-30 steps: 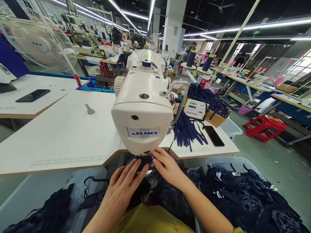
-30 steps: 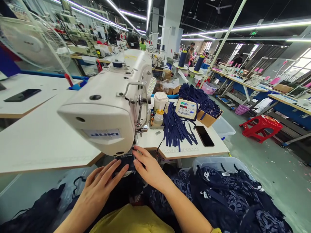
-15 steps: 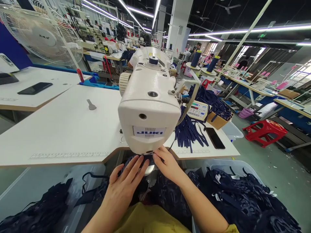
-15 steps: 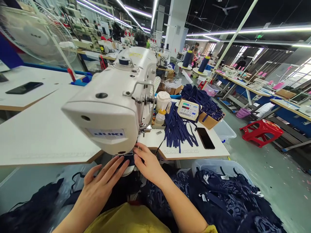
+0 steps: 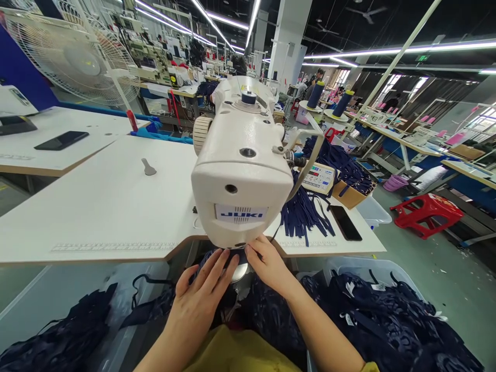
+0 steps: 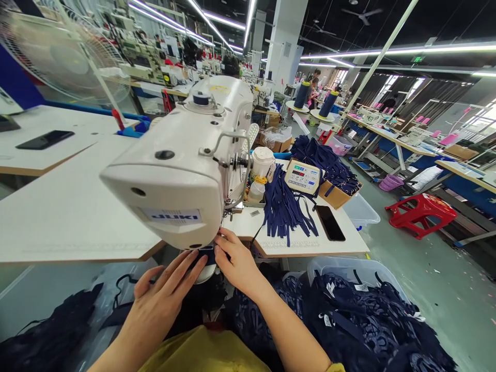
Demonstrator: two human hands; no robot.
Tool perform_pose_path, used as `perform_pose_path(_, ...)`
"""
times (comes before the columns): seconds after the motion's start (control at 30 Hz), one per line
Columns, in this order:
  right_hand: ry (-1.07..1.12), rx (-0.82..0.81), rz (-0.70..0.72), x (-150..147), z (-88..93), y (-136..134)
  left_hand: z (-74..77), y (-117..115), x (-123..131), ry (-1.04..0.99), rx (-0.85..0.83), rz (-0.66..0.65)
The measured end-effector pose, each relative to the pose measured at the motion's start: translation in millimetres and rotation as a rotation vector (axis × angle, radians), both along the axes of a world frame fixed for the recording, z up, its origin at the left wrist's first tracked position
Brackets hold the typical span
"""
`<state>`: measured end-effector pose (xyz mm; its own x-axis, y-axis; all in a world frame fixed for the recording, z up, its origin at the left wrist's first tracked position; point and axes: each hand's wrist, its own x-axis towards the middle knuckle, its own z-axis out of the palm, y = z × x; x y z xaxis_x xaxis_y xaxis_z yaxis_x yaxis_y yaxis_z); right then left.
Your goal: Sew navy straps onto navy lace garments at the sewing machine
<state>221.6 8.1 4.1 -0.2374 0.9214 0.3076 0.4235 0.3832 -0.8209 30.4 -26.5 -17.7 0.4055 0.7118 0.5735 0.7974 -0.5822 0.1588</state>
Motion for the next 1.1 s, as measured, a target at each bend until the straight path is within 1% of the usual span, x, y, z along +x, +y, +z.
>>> perform_pose_path(0.17, 0.009, -0.018, -0.014, -0.5, -2.1, 0.5, 1.3, 1.8, 2.0, 0.01, 0.028, -0.012)
perform_pose_path(0.4, 0.007, -0.025, -0.02, -1.9, -2.6, 0.3, -8.2, 2.0, 0.0, -0.018, 0.036, -0.005)
perform_pose_path(0.6, 0.032, -0.007, -0.023, -6.1, -2.4, 0.4, -12.4, 2.8, -2.3, -0.045, 0.055, -0.002)
perform_pose_path(0.73, 0.042, 0.0, -0.017, -7.9, -2.3, 1.2, -11.7, 6.0, -5.9, -0.075, 0.052, -0.019)
perform_pose_path(0.87, 0.053, 0.01, -0.016, -8.9, -2.7, 1.4, -9.5, 5.9, -10.7, -0.072, 0.02, -0.067)
perform_pose_path(0.9, 0.053, 0.012, -0.017, -8.8, -2.8, 1.3, -10.2, 5.6, -11.4, -0.097, -0.007, -0.081)
perform_pose_path(0.97, 0.05, 0.018, -0.02, -8.2, -3.0, 0.9, -14.6, 6.4, -12.1, -0.254, -0.102, -0.092)
perform_pose_path(1.03, 0.042, 0.018, -0.029, -7.0, -2.9, 0.2, -22.7, 11.6, -12.5, -0.46, -0.208, -0.092)
perform_pose_path(1.07, 0.041, 0.015, -0.043, -6.4, -2.8, -0.4, -27.8, 16.3, -12.9, -0.541, -0.243, -0.089)
perform_pose_path(1.1, 0.047, 0.01, -0.066, -5.9, -2.9, -0.9, -33.1, 22.0, -13.6, -0.58, -0.266, -0.092)
